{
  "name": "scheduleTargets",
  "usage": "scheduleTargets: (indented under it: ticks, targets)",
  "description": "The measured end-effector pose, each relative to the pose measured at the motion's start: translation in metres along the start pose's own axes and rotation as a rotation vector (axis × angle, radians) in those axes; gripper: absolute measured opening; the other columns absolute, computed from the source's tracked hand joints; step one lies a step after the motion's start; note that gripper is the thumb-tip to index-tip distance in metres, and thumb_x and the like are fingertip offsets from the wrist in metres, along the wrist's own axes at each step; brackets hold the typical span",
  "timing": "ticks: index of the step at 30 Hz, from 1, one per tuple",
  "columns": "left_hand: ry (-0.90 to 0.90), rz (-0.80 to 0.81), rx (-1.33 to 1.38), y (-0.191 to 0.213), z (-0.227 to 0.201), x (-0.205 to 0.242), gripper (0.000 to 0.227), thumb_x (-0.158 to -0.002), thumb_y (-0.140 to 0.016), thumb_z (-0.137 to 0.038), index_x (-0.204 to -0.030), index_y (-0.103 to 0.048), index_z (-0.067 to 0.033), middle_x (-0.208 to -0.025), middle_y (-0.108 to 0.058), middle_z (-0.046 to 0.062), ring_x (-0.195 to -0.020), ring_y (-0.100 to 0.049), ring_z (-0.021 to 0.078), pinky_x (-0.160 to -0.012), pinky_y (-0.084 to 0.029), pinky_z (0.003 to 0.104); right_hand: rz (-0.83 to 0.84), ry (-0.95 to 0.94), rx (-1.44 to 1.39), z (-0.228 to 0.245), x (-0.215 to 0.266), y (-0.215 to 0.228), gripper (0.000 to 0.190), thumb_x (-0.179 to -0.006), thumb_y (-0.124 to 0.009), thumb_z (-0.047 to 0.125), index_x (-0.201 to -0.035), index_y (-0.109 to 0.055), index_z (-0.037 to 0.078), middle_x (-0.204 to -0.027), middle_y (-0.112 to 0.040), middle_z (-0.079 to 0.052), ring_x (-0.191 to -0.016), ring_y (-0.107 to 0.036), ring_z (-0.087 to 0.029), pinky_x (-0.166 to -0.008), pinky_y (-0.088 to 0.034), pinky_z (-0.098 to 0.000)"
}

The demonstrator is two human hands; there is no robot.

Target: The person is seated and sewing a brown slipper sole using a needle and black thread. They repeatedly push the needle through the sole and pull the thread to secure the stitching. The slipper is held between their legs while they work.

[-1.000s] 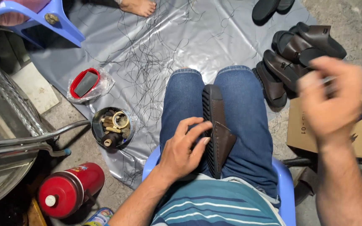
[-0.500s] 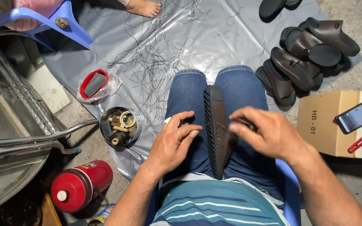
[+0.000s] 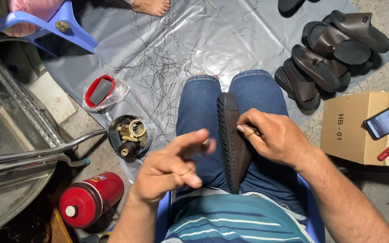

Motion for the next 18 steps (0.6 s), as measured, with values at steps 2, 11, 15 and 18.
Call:
scheduleTargets:
  ticks: [2, 11, 15, 18]
  targets:
    - [-0.007, 0.029, 0.199, -0.002, -0.004, 0.0, 0.022, -0.091, -0.058, -0.022, -0.092, -0.066, -0.0016, -0.139, -0.034, 0.023, -0.116, -0.054, 0.0396, -0.1, -0.045, 0.047, 0.054, 0.033, -0.018, -0.003, 0.001, -0.001, 0.009, -0.084, -0.053, 0.019, -0.09, -0.052, 0.013, -0.074, -0.063, -0.001, -0.061, -0.059, -0.023, -0.055, -0.045, -0.0341]
    - [0.15, -0.292, -0.724, -0.008, 0.068, -0.009, 0.046, -0.075, -0.073, -0.025, -0.118, -0.06, -0.0154, -0.084, -0.067, 0.009, -0.068, -0.067, 0.0223, -0.057, -0.051, 0.032, -0.102, -0.022, -0.219, -0.023, 0.014, -0.008, 0.004, -0.074, -0.066, 0.015, -0.078, -0.064, 0.015, -0.047, -0.054, -0.005, -0.046, -0.059, -0.024, -0.045, -0.048, -0.0309]
    - [0.116, -0.306, -0.784, -0.005, 0.073, -0.009, 0.04, -0.077, -0.071, -0.023, -0.116, -0.061, -0.0193, -0.066, -0.061, 0.003, -0.052, -0.058, 0.0165, -0.044, -0.044, 0.027, -0.111, -0.013, -0.269, -0.022, 0.011, -0.004, 0.004, -0.075, -0.064, 0.011, -0.079, -0.063, 0.01, -0.048, -0.055, -0.011, -0.045, -0.059, -0.028, -0.043, -0.047, -0.0341]
    - [0.099, -0.31, -0.804, -0.003, 0.077, -0.01, 0.038, -0.079, -0.069, -0.023, -0.116, -0.061, -0.0203, -0.062, -0.058, 0.003, -0.05, -0.057, 0.0169, -0.043, -0.044, 0.027, -0.115, 0.005, -0.268, -0.022, 0.01, -0.004, 0.005, -0.075, -0.064, 0.01, -0.079, -0.064, 0.009, -0.048, -0.056, -0.011, -0.045, -0.059, -0.028, -0.043, -0.047, -0.0343]
Point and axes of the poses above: each hand's wrist, its own x-axis away from the middle knuckle, its own y-axis out of the back of the hand, z = x × y, the point moved 4 cm from there along -x, towards the middle knuckle
